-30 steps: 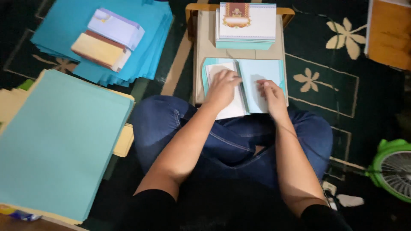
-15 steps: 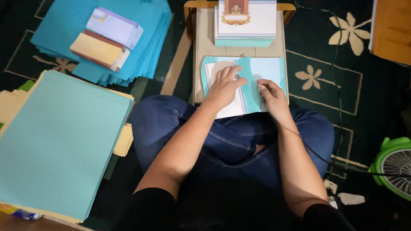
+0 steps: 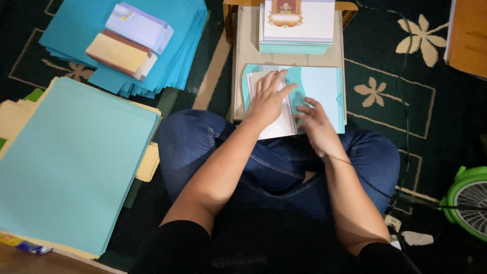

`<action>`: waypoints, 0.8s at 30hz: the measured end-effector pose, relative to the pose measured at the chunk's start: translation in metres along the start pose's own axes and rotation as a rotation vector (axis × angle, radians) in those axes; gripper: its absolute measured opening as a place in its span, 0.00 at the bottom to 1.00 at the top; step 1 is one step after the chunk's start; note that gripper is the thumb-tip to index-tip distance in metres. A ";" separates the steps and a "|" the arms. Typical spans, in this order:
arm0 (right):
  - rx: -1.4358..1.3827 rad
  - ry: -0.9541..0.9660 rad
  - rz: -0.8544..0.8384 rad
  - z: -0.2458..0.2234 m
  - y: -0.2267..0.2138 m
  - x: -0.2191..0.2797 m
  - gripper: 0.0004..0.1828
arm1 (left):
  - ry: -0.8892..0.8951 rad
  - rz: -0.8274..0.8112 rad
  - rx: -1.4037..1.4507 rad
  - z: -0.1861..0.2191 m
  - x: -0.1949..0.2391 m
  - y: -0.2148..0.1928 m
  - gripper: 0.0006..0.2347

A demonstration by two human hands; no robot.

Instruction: The person sits cross-legged on the floor and repeatedly folds light blue paper covers around small notebooks. They align the edges, fold the cover over the notebook, and press the crease flat before moving to the next item.

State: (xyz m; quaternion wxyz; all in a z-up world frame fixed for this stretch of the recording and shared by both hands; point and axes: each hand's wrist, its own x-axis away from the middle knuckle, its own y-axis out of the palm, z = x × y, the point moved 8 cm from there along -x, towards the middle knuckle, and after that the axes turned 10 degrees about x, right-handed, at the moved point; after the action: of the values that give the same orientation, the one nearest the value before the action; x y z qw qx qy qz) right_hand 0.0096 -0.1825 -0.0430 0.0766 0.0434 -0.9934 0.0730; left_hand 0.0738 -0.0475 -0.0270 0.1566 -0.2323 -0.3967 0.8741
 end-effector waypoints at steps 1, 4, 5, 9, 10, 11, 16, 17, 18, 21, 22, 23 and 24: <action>0.001 -0.001 -0.001 -0.002 -0.004 -0.002 0.32 | 0.000 0.002 0.000 0.001 0.001 -0.002 0.22; -0.332 0.039 -0.045 0.008 -0.019 -0.012 0.22 | 0.082 0.115 0.029 0.004 0.003 -0.007 0.08; 0.007 -0.049 0.096 0.011 -0.042 -0.019 0.15 | 0.101 0.167 0.035 0.000 0.002 -0.003 0.07; 0.433 -0.143 0.197 0.036 -0.069 -0.034 0.16 | 0.198 0.424 0.021 -0.003 0.008 -0.009 0.05; 0.435 -0.149 0.195 0.022 -0.055 -0.028 0.16 | 0.198 0.430 0.019 -0.001 0.008 -0.011 0.05; 0.158 -0.119 0.146 0.013 -0.040 -0.022 0.17 | 0.209 0.461 0.039 0.001 0.009 -0.016 0.05; 0.006 -0.114 -0.087 0.010 -0.009 -0.018 0.22 | 0.205 0.417 0.072 0.006 0.009 -0.019 0.04; 0.131 -0.105 -0.089 0.015 -0.009 -0.019 0.22 | 0.139 0.338 0.024 0.007 0.006 -0.020 0.08; 0.256 -0.093 -0.095 0.021 -0.009 -0.020 0.23 | 0.069 0.259 -0.023 0.007 0.006 -0.020 0.14; 0.580 -0.106 -0.015 0.012 -0.006 -0.018 0.18 | -0.157 0.241 -0.118 -0.018 0.003 -0.004 0.26; 0.581 -0.102 -0.020 -0.001 -0.001 -0.017 0.18 | -0.163 0.240 -0.116 -0.023 0.002 0.002 0.26; 0.794 -0.248 -0.003 -0.025 0.008 -0.015 0.15 | -0.125 0.301 -0.141 -0.024 0.002 0.003 0.19; 1.003 -0.397 0.017 -0.047 0.019 -0.011 0.13 | -0.085 0.361 -0.167 -0.025 0.001 0.004 0.14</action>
State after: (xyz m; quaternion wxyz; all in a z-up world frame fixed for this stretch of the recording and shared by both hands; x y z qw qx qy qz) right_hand 0.0256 -0.1555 -0.0017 -0.1432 0.0794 -0.8325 0.5293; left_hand 0.0855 -0.0338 -0.0446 -0.0392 -0.2748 -0.4260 0.8611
